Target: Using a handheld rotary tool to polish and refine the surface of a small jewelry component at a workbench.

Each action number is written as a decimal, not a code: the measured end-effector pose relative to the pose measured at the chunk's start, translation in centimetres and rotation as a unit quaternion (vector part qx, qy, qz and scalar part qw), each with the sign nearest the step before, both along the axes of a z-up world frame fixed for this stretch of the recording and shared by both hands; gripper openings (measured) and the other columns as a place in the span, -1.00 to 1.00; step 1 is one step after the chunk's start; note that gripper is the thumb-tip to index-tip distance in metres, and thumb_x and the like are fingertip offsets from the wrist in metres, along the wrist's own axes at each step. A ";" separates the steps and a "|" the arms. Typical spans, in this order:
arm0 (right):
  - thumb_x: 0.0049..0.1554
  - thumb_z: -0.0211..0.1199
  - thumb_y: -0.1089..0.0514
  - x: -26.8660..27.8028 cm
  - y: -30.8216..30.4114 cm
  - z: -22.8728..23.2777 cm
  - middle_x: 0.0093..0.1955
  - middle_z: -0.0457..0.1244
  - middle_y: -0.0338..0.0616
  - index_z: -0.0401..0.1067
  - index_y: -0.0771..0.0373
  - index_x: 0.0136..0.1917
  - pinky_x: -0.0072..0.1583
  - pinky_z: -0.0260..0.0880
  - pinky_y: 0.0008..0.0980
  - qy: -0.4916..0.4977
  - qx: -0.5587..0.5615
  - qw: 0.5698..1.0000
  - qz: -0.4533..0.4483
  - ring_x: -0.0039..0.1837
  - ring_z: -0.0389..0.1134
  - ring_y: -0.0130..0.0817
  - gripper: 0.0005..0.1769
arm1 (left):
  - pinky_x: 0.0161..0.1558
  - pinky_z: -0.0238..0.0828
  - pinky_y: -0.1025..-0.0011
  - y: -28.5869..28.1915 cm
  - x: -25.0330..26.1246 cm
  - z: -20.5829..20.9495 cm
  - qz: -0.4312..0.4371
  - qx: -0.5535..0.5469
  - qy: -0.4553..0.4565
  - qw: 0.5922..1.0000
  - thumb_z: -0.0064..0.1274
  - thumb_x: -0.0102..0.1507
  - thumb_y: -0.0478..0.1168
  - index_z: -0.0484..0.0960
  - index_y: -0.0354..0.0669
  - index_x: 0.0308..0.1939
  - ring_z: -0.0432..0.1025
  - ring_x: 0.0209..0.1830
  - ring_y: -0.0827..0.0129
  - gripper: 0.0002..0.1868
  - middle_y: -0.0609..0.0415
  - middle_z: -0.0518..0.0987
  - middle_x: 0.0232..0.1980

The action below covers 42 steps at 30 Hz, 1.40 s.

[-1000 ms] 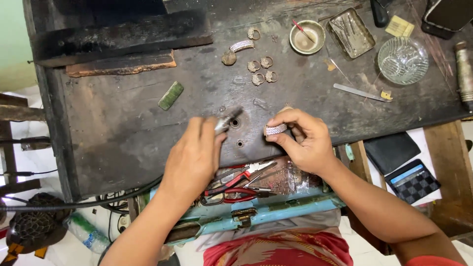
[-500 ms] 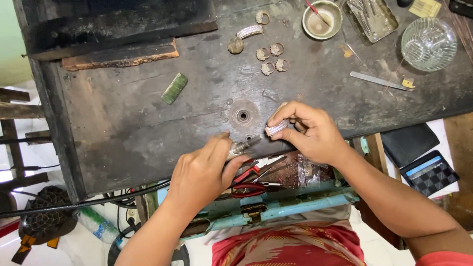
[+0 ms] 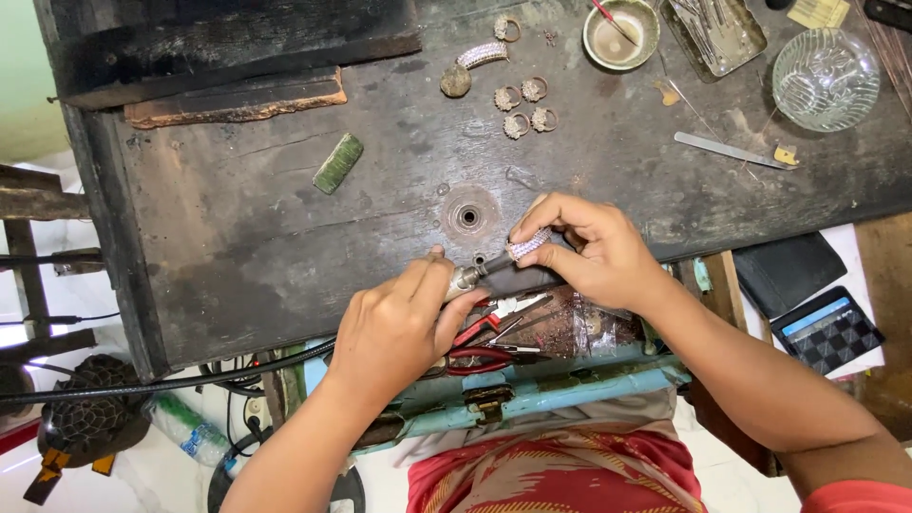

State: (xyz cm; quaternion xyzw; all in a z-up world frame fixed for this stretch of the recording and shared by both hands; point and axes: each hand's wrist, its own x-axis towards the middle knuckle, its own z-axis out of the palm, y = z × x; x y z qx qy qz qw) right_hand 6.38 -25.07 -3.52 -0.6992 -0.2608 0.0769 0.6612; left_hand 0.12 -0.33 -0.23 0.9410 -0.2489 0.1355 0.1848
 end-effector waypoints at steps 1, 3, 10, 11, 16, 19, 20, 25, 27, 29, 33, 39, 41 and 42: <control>0.11 0.36 0.36 0.0 0.0 0.0 -0.13 0.41 -0.01 0.47 0.36 -0.04 0.10 0.40 -0.25 -0.001 0.002 1.000 0.001 -0.07 0.42 -0.26 -0.86 | -0.54 0.52 0.34 -0.1 0.0 0.1 0.003 -0.001 0.003 1.000 0.08 0.34 0.10 0.59 -0.11 -0.17 0.60 -0.51 0.15 -0.65 -0.04 0.70 -0.16; 0.11 0.36 0.36 0.0 0.0 0.0 -0.13 0.41 -0.01 0.47 0.36 -0.04 0.11 0.41 -0.24 0.000 0.000 1.000 0.001 -0.06 0.42 -0.25 -0.86 | -0.53 0.53 0.33 -0.1 0.0 0.1 0.002 -0.003 0.007 1.000 0.09 0.34 0.09 0.59 -0.12 -0.17 0.61 -0.51 0.14 -0.65 -0.04 0.70 -0.16; 0.11 0.36 0.35 -0.1 0.1 0.2 -0.17 0.41 -0.02 0.49 0.36 -0.03 0.12 0.41 -0.19 0.003 -0.008 1.000 -0.004 -0.07 0.43 -0.24 -0.86 | -0.53 0.53 0.32 0.1 0.0 -0.1 0.003 -0.003 0.008 1.000 0.10 0.33 0.10 0.60 -0.11 -0.17 0.60 -0.51 0.13 -0.66 -0.03 0.70 -0.17; 0.11 0.36 0.35 -0.1 0.1 0.3 -0.17 0.41 -0.02 0.49 0.36 -0.03 0.12 0.41 -0.19 0.003 -0.008 1.000 -0.005 -0.07 0.43 -0.24 -0.86 | -0.53 0.53 0.32 0.0 0.0 0.0 0.002 -0.003 0.008 1.000 0.10 0.33 0.10 0.60 -0.11 -0.17 0.60 -0.51 0.13 -0.66 -0.03 0.70 -0.17; 0.11 0.37 0.34 -0.1 0.1 0.5 -0.18 0.42 -0.02 0.50 0.34 -0.02 0.11 0.41 -0.19 0.001 -0.020 1.000 -0.009 -0.08 0.44 -0.23 -0.85 | -0.53 0.52 0.33 -0.1 0.0 0.2 0.008 -0.005 0.008 1.000 0.10 0.33 0.09 0.61 -0.09 -0.18 0.60 -0.52 0.15 -0.67 -0.01 0.70 -0.17; 0.11 0.36 0.34 -0.2 0.2 0.6 -0.17 0.44 -0.01 0.50 0.34 -0.01 0.12 0.41 -0.19 0.001 -0.026 1.000 -0.010 -0.08 0.46 -0.21 -0.85 | -0.53 0.52 0.35 -0.1 0.0 0.0 0.018 -0.002 0.005 1.000 0.09 0.33 0.12 0.61 -0.07 -0.18 0.59 -0.52 0.16 -0.66 0.01 0.70 -0.16; 0.11 0.36 0.34 -0.1 0.2 0.6 -0.17 0.44 -0.01 0.50 0.34 -0.01 0.12 0.41 -0.19 0.001 -0.026 1.000 -0.010 -0.08 0.46 -0.21 -0.85 | -0.53 0.52 0.35 -0.1 0.0 0.0 0.019 -0.002 0.005 1.000 0.09 0.33 0.12 0.61 -0.07 -0.18 0.59 -0.52 0.16 -0.66 0.01 0.70 -0.16; 0.10 0.36 0.35 -0.3 0.3 0.8 -0.17 0.45 -0.01 0.50 0.34 -0.02 0.12 0.41 -0.18 -0.001 -0.023 1.000 -0.009 -0.08 0.47 -0.19 -0.85 | -0.53 0.52 0.34 0.0 0.0 -0.1 0.015 -0.005 0.003 1.000 0.11 0.32 0.12 0.61 -0.06 -0.19 0.60 -0.51 0.16 -0.67 0.03 0.70 -0.17; 0.11 0.36 0.35 -0.2 0.3 0.7 -0.17 0.45 0.00 0.50 0.34 -0.02 0.12 0.41 -0.17 -0.001 -0.021 1.000 -0.007 -0.08 0.47 -0.19 -0.85 | -0.53 0.52 0.35 0.0 0.0 -0.1 0.014 -0.003 0.000 1.000 0.12 0.31 0.11 0.61 -0.06 -0.18 0.60 -0.52 0.16 -0.67 0.02 0.70 -0.17; 0.11 0.35 0.35 -0.2 0.3 0.7 -0.17 0.44 0.00 0.50 0.34 -0.02 0.12 0.41 -0.16 -0.001 -0.019 1.000 -0.007 -0.08 0.47 -0.18 -0.86 | -0.53 0.52 0.35 0.0 0.0 0.0 0.013 -0.002 -0.003 1.000 0.13 0.31 0.11 0.61 -0.07 -0.18 0.59 -0.52 0.16 -0.67 0.02 0.70 -0.17; 0.11 0.36 0.35 -0.3 0.3 0.8 -0.18 0.44 -0.02 0.50 0.33 -0.03 0.12 0.42 -0.19 -0.003 -0.013 1.000 -0.007 -0.07 0.46 -0.21 -0.85 | -0.53 0.52 0.34 0.0 0.0 -0.2 0.013 -0.005 0.002 1.000 0.12 0.32 0.10 0.61 -0.07 -0.19 0.59 -0.52 0.14 -0.68 0.02 0.70 -0.17; 0.11 0.36 0.35 -0.1 0.2 0.6 -0.18 0.42 -0.02 0.49 0.33 -0.03 0.12 0.42 -0.17 -0.002 -0.008 1.000 -0.003 -0.07 0.45 -0.21 -0.86 | -0.53 0.51 0.33 -0.1 0.1 0.4 0.011 -0.008 0.005 1.000 0.14 0.31 0.08 0.61 -0.07 -0.20 0.58 -0.54 0.15 -0.69 0.03 0.70 -0.20; 0.11 0.36 0.35 -0.1 0.1 0.5 -0.17 0.42 -0.02 0.49 0.34 -0.03 0.13 0.42 -0.17 -0.001 -0.006 1.000 -0.001 -0.07 0.45 -0.21 -0.87 | -0.54 0.51 0.35 0.0 0.1 0.2 0.008 -0.011 0.006 1.000 0.14 0.31 0.08 0.61 -0.07 -0.20 0.58 -0.54 0.16 -0.70 0.03 0.69 -0.21; 0.12 0.35 0.36 -0.1 0.1 0.4 -0.17 0.42 -0.02 0.49 0.34 -0.03 0.13 0.42 -0.16 -0.001 -0.003 1.000 0.000 -0.07 0.45 -0.21 -0.87 | -0.54 0.50 0.36 0.0 0.0 0.0 0.014 -0.009 0.004 1.000 0.13 0.32 0.08 0.61 -0.07 -0.20 0.58 -0.55 0.16 -0.69 0.03 0.70 -0.20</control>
